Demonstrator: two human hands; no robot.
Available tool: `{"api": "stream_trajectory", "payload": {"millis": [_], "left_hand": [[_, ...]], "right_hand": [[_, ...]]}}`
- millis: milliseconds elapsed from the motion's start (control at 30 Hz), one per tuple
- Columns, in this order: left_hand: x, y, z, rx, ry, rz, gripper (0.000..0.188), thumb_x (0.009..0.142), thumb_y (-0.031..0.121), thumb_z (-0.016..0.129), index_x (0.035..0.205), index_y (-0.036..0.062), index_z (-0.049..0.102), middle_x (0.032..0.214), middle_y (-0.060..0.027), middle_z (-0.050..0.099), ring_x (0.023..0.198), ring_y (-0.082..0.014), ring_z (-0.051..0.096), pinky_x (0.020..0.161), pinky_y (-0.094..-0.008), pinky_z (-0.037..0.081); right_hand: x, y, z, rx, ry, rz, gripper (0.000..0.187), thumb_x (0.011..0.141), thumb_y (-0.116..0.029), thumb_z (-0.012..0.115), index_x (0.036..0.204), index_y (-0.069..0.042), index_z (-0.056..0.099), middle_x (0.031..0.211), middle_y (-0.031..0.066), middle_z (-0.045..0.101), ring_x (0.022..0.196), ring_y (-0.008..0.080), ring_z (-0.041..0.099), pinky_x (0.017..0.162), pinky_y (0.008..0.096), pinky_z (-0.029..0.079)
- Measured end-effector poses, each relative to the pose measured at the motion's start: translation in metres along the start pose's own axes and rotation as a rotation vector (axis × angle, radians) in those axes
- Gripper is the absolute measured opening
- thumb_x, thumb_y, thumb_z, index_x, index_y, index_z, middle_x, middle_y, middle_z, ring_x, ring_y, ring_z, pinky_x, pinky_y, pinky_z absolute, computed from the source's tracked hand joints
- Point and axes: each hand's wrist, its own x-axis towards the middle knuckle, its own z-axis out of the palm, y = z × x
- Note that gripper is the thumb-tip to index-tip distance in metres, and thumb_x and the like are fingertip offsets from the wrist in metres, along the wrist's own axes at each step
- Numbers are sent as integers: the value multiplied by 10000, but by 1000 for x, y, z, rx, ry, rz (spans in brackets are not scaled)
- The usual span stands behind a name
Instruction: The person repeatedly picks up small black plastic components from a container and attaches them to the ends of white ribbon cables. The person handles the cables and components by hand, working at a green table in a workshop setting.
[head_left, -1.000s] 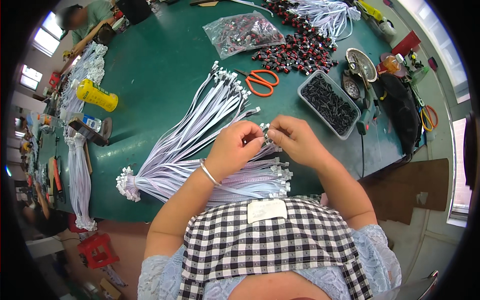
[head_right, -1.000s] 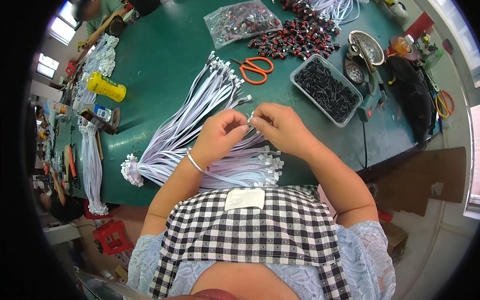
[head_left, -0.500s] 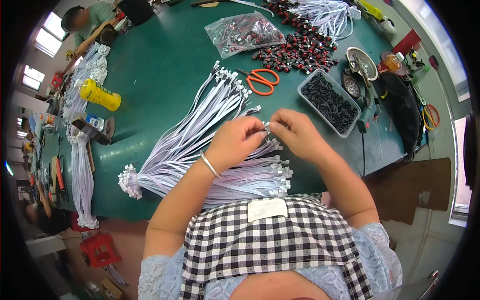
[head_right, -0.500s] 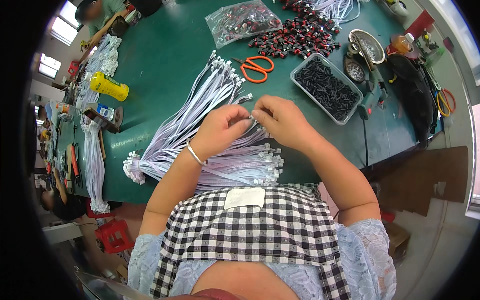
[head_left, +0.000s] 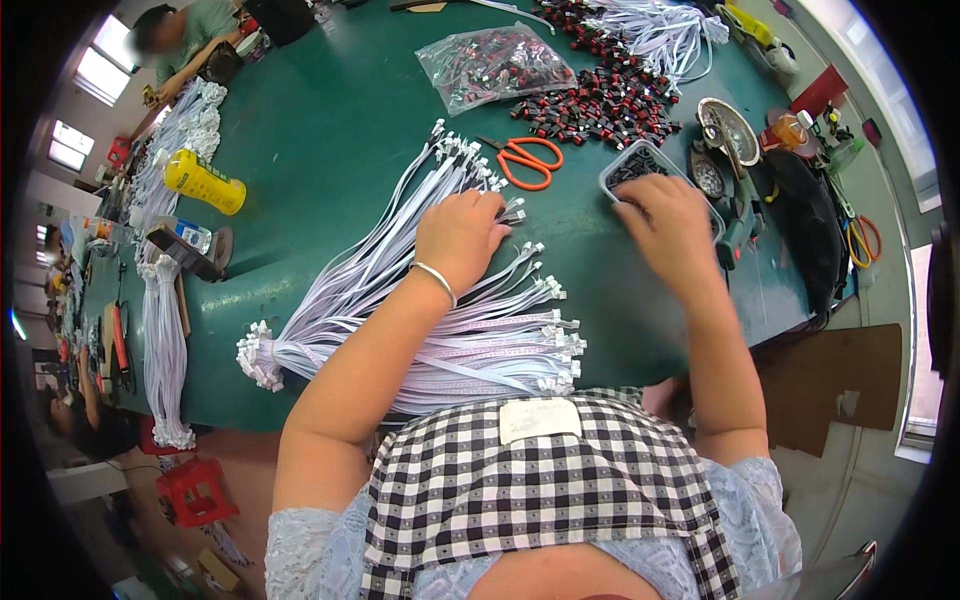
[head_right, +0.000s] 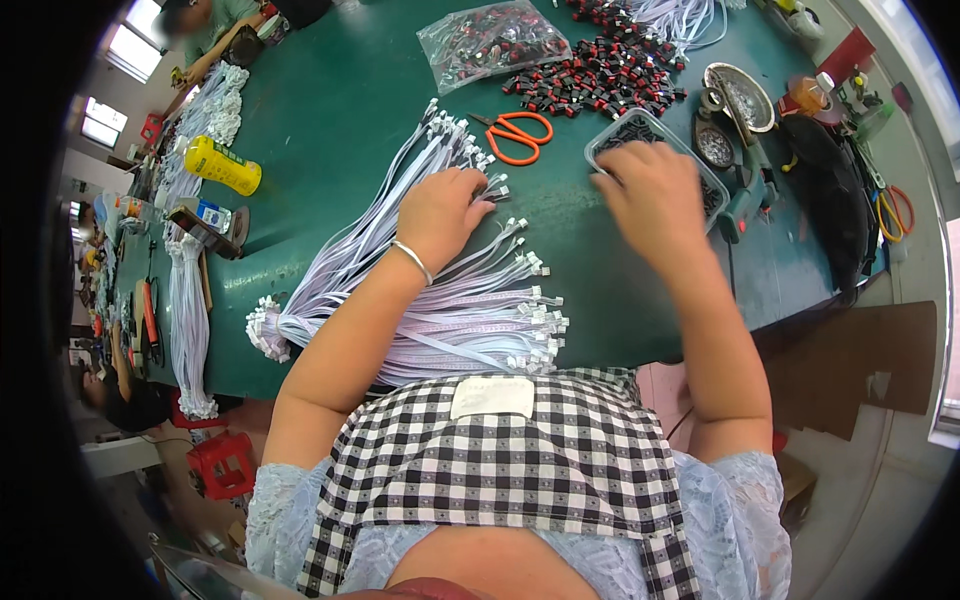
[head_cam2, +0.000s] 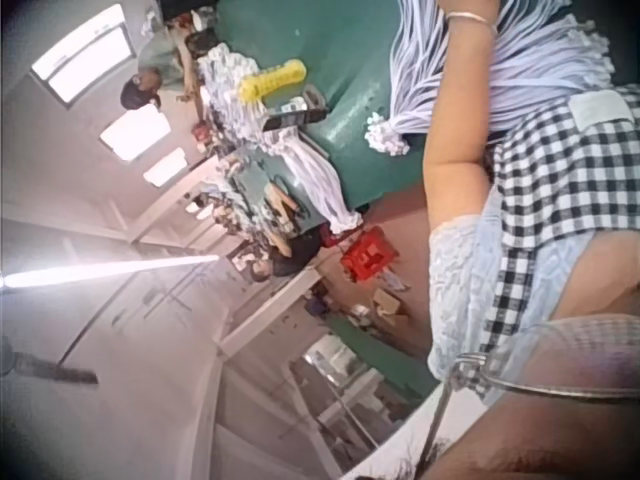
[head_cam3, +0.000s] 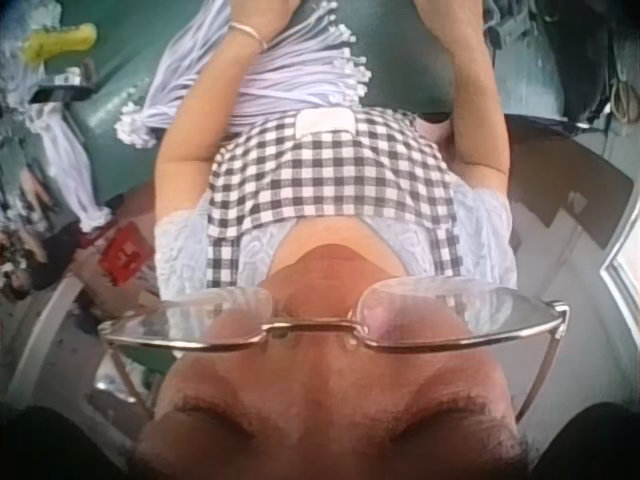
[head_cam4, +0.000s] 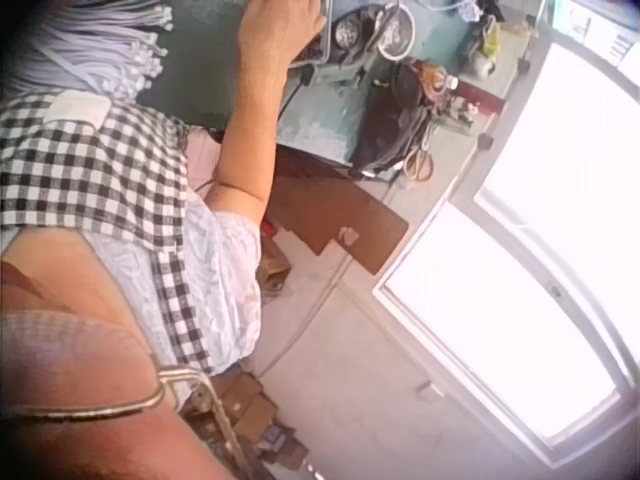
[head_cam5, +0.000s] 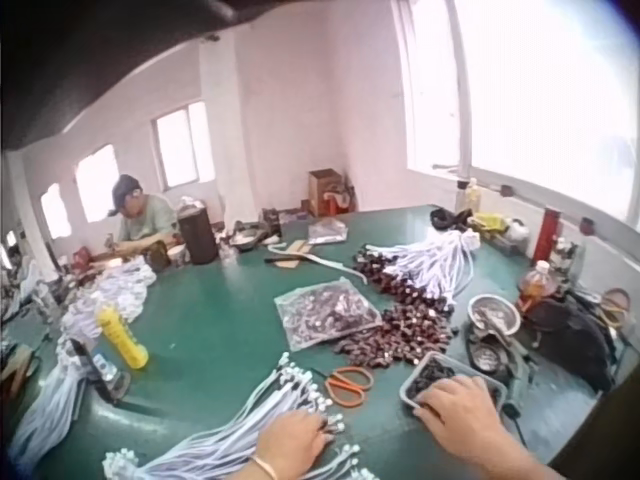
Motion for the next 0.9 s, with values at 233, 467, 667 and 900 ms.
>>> {"api": "stream_trajectory", "payload": {"millis": [233, 467, 667, 900], "left_hand": [[-21, 18, -23, -77, -184, 68, 168, 801, 207, 657, 893, 80, 599, 828, -79, 598, 788, -281, 588, 662, -393, 468], [-25, 22, -4, -68, -197, 36, 172, 789, 184, 667, 905, 74, 602, 849, -89, 605, 798, -270, 599, 685, -357, 485], [-18, 21, -12, -688, -262, -263, 109, 814, 68, 626, 909, 42, 581, 800, -21, 585, 693, -121, 556, 662, -272, 469], [-27, 23, -16, -1390, -389, -637, 110, 845, 94, 612, 928, 28, 582, 807, -8, 581, 707, -82, 533, 646, -226, 451]], "right_hand": [[-25, 41, -17, -353, -270, 40, 139, 737, -146, 690, 871, -122, 662, 862, 11, 605, 918, 205, 555, 812, 353, 387], [-20, 56, 0, -283, -331, 42, 88, 765, -171, 668, 818, -106, 644, 846, 41, 605, 898, 222, 568, 781, 370, 427], [-18, 58, -2, -150, -249, -19, 129, 784, -205, 653, 804, -81, 627, 828, 52, 597, 862, 265, 576, 752, 372, 467], [-12, 57, -4, -67, -264, 110, 125, 775, -191, 655, 804, -76, 617, 865, 81, 582, 878, 294, 566, 754, 387, 462]]}}
